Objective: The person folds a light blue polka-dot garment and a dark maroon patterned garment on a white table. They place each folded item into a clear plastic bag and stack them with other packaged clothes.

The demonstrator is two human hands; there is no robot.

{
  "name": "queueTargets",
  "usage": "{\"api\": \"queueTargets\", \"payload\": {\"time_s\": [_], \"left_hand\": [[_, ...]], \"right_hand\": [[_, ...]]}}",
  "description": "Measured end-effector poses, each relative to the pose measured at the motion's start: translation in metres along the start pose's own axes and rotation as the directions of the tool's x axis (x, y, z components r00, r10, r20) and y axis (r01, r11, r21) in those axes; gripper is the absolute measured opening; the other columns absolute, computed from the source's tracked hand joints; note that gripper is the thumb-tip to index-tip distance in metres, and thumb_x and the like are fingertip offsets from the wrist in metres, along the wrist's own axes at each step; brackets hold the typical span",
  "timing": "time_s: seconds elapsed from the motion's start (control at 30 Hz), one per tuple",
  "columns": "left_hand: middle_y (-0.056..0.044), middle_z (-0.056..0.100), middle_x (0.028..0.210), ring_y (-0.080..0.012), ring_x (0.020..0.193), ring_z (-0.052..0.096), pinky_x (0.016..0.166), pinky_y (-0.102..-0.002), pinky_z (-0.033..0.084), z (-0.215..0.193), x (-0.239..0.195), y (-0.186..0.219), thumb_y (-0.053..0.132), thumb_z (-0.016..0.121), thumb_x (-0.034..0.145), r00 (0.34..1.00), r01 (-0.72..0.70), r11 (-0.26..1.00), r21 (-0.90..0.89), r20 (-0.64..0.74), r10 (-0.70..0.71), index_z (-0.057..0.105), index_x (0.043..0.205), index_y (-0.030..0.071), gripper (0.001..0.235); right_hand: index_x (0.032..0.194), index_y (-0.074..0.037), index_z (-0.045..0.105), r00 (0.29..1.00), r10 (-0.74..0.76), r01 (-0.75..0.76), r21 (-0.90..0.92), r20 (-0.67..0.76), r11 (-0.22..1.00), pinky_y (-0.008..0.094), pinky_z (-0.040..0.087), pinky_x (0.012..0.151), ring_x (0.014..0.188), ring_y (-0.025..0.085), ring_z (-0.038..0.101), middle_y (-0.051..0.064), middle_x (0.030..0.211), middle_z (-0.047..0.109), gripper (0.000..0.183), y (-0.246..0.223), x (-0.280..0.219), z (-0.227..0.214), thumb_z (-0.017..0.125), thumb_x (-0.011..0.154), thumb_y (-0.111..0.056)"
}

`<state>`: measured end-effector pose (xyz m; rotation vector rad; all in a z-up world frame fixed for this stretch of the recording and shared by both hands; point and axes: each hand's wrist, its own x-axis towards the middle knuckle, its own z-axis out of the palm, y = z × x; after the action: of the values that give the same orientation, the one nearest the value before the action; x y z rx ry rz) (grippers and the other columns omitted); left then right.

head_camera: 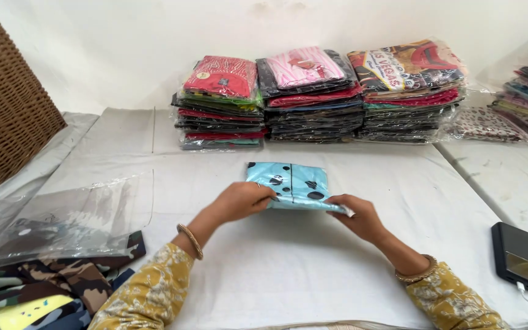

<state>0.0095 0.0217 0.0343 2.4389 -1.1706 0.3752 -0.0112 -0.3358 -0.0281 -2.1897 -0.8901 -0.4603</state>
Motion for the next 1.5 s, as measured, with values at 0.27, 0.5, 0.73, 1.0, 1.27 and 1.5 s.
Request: {"api": "queueTargets", "payload": {"time_s": [0.27, 0.5, 0.73, 1.0, 1.27, 1.5], "left_hand": [[-0.008, 0.076, 0.093, -0.0243, 0.080, 0.073, 0.072, -0.036, 0.057, -0.070, -0.003, 0.015, 0.022, 0.068, 0.095, 0.999, -0.005, 0.953, -0.302, -0.050, -0.010, 0.070, 0.118, 0.012, 0.025], [-0.005, 0.072, 0.115, -0.0164, 0.103, 0.068, 0.090, -0.031, 0.056, 0.015, -0.018, -0.106, 0.031, 0.058, 0.103, 0.781, 0.175, 0.440, -0.881, -0.147, -0.607, 0.050, 0.143, 0.015, 0.044], [-0.008, 0.077, 0.107, -0.0152, 0.095, 0.070, 0.086, -0.032, 0.054, 0.067, -0.035, -0.119, 0.021, 0.063, 0.098, 0.607, 0.642, 0.478, -0.600, 0.016, -0.795, 0.069, 0.121, 0.011, 0.026], [-0.002, 0.073, 0.104, -0.0196, 0.091, 0.068, 0.085, -0.036, 0.054, 0.064, -0.025, -0.093, 0.014, 0.061, 0.094, 0.641, 0.713, 0.634, -0.301, -0.089, -0.763, 0.074, 0.109, 0.014, 0.020], [-0.002, 0.071, 0.105, -0.0185, 0.092, 0.066, 0.085, -0.035, 0.054, 0.061, -0.020, -0.086, 0.017, 0.061, 0.096, 0.616, 0.741, 0.611, -0.279, -0.079, -0.784, 0.073, 0.110, 0.014, 0.019], [0.001, 0.071, 0.107, -0.0177, 0.095, 0.062, 0.087, -0.033, 0.053, 0.055, -0.019, -0.079, 0.017, 0.060, 0.096, 0.614, 0.750, 0.605, -0.267, -0.060, -0.787, 0.073, 0.109, 0.015, 0.019]], "right_hand": [[0.109, -0.005, 0.072, 0.956, -0.020, 0.015, -0.018, -0.292, 1.000, 0.027, 0.061, 0.072, 0.084, 0.013, 0.075, 0.006, 0.092, 0.077, 0.020, -0.081, 0.049, -0.070, 0.074, 0.090, -0.006], [0.102, -0.001, 0.072, 0.903, 0.169, -0.150, 0.079, -0.395, 0.986, 0.026, 0.046, 0.067, 0.075, 0.007, 0.054, 0.003, 0.081, 0.067, 0.013, -0.064, 0.181, -0.128, 0.072, 0.099, -0.014], [0.099, 0.003, 0.075, 0.517, 0.092, 0.184, 0.216, -0.851, 0.959, 0.029, 0.064, 0.084, 0.085, 0.015, 0.076, 0.013, 0.098, 0.078, 0.006, 0.117, 0.266, -0.298, 0.074, 0.099, -0.003], [0.102, 0.000, 0.071, 0.035, 0.630, -0.251, 0.604, -0.775, 0.757, 0.028, 0.064, 0.066, 0.079, 0.017, 0.080, 0.014, 0.100, 0.076, 0.013, 0.259, 0.220, -0.280, 0.065, 0.093, -0.008], [0.105, 0.005, 0.063, -0.019, 0.536, -0.200, 0.529, -0.844, 0.825, 0.029, 0.066, 0.066, 0.084, 0.018, 0.081, 0.014, 0.104, 0.077, 0.018, 0.328, 0.205, -0.292, 0.070, 0.092, -0.005], [0.117, 0.003, 0.052, 0.128, 0.266, -0.710, 0.099, -0.955, 0.697, 0.026, 0.061, 0.078, 0.092, 0.019, 0.077, 0.017, 0.109, 0.069, 0.042, 0.351, 0.178, -0.299, 0.078, 0.093, -0.019]]}}
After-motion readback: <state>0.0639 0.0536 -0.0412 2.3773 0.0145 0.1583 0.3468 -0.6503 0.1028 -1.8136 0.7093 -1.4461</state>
